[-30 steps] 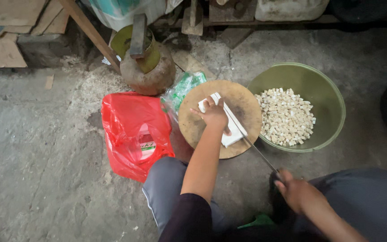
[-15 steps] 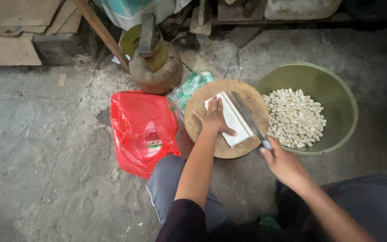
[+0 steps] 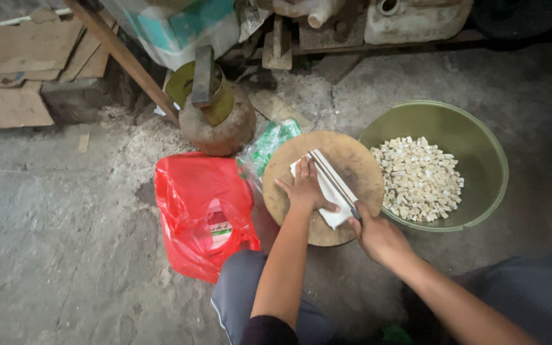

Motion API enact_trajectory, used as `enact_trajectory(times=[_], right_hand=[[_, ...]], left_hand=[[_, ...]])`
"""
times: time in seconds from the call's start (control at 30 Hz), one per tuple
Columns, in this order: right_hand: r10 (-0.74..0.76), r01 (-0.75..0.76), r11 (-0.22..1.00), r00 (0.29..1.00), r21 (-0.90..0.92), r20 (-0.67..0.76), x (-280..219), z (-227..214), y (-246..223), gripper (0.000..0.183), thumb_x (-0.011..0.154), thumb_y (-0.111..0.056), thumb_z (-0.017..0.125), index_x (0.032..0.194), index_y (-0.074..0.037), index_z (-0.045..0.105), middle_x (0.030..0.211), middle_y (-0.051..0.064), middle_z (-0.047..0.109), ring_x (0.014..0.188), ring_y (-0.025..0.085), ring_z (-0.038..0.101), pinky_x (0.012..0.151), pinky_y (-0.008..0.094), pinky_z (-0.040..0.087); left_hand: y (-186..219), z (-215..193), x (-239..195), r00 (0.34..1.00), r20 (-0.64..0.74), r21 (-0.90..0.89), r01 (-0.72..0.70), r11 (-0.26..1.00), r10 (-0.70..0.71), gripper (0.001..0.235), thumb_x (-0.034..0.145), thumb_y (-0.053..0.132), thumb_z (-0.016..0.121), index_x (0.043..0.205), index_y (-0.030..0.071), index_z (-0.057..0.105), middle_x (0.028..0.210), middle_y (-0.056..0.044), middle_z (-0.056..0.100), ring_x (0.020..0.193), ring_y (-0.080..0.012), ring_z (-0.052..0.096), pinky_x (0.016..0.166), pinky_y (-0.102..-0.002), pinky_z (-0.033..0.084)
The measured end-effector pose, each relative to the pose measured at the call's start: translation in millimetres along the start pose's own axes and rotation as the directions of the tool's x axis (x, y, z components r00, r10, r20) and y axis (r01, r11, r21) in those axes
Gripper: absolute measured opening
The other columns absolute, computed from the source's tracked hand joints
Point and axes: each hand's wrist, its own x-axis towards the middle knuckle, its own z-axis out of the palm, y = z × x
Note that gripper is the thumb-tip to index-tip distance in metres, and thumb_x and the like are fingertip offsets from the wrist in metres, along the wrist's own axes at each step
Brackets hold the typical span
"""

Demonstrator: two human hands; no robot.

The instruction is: The person sits on the floor and uses a knife to cut a white block of food into small cubes on a round wooden cutting board. The cut pieces are transferred into a green plastic bowl. The person repeats this process with multiple blocks of food.

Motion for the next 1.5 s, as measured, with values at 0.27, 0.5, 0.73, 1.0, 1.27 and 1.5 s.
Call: enact_trajectory(times=[0.27,0.5,0.73,1.0,1.27,1.5], right_hand=[[-0.005,0.005,1.000,0.999,-0.003,0.041,-3.2,-12.4,-7.9,0.053,0.103,-0.041,0.040,0.151,-0.018,0.031,0.094,0.026,0.073,0.090,0.046,0.072,0.082,0.055,0.055],[0.019,-0.015,0.998,0.997,-0.060,0.081,1.3,-14.6,-12.1,0.038,0.105,-0.039,0.040,0.133,-0.013,0.045,0.097,0.023,0.074,0.095,0.042,0.073,0.084,0.055,0.055],[-0.015,0.018,0.998,0.999,-0.055,0.047,33.2,-8.0,-17.8,0.031,0.102,-0.030,0.046,0.123,-0.008,0.052,0.107,0.026,0.072,0.106,0.044,0.069,0.091,0.055,0.053],[0.162,-0.135,0.977,0.972,-0.163,0.168,-67.9,17.5,72.4,0.043,0.102,-0.042,0.047,0.136,-0.017,0.044,0.107,0.020,0.074,0.107,0.042,0.069,0.091,0.053,0.054],[0.319,-0.284,0.945,0.912,-0.165,0.259,-163.1,-4.5,119.9,0.053,0.097,-0.050,0.049,0.145,-0.029,0.042,0.096,0.018,0.080,0.091,0.035,0.080,0.085,0.047,0.062],[0.267,-0.279,0.958,0.951,0.060,0.158,-105.7,-27.6,56.7,0.064,0.104,-0.051,0.044,0.158,-0.020,0.029,0.084,0.019,0.077,0.077,0.038,0.076,0.068,0.049,0.060]], left_hand=[[-1.8,4.1,1.6,1.000,-0.004,0.015,-0.024,1.000,0.024,0.170,0.037,0.067,0.094,0.164,0.009,-0.005,0.174,-0.003,-0.005,0.160,-0.0207,-0.001,0.111,-0.086,0.002],[-0.9,5.4,3.2,1.000,0.024,0.019,-0.020,1.000,0.020,0.168,0.039,0.065,0.095,0.163,0.009,-0.004,0.175,-0.005,-0.006,0.160,-0.0221,-0.003,0.111,-0.086,0.000],[6.7,-6.5,-8.8,1.000,-0.028,-0.039,0.008,0.999,-0.009,0.169,0.038,0.057,0.099,0.166,0.025,-0.006,0.174,-0.001,0.000,0.159,-0.0215,0.004,0.111,-0.086,0.001],[9.4,-10.9,-7.8,1.000,0.001,0.025,0.030,0.999,-0.030,0.151,0.041,0.055,0.099,0.163,0.035,0.013,0.174,-0.002,-0.001,0.160,-0.0209,0.003,0.112,-0.085,0.003],[-7.4,2.3,6.7,0.998,0.012,-0.030,-0.053,0.998,0.054,0.162,0.038,0.064,0.095,0.165,0.024,0.003,0.174,-0.006,-0.008,0.161,-0.0237,-0.005,0.111,-0.086,0.002],[-17.0,9.8,0.7,0.999,0.010,0.047,-0.053,0.998,0.052,0.176,0.030,0.072,0.092,0.164,0.009,-0.003,0.173,-0.006,-0.006,0.160,-0.0234,-0.006,0.112,-0.084,-0.001]])
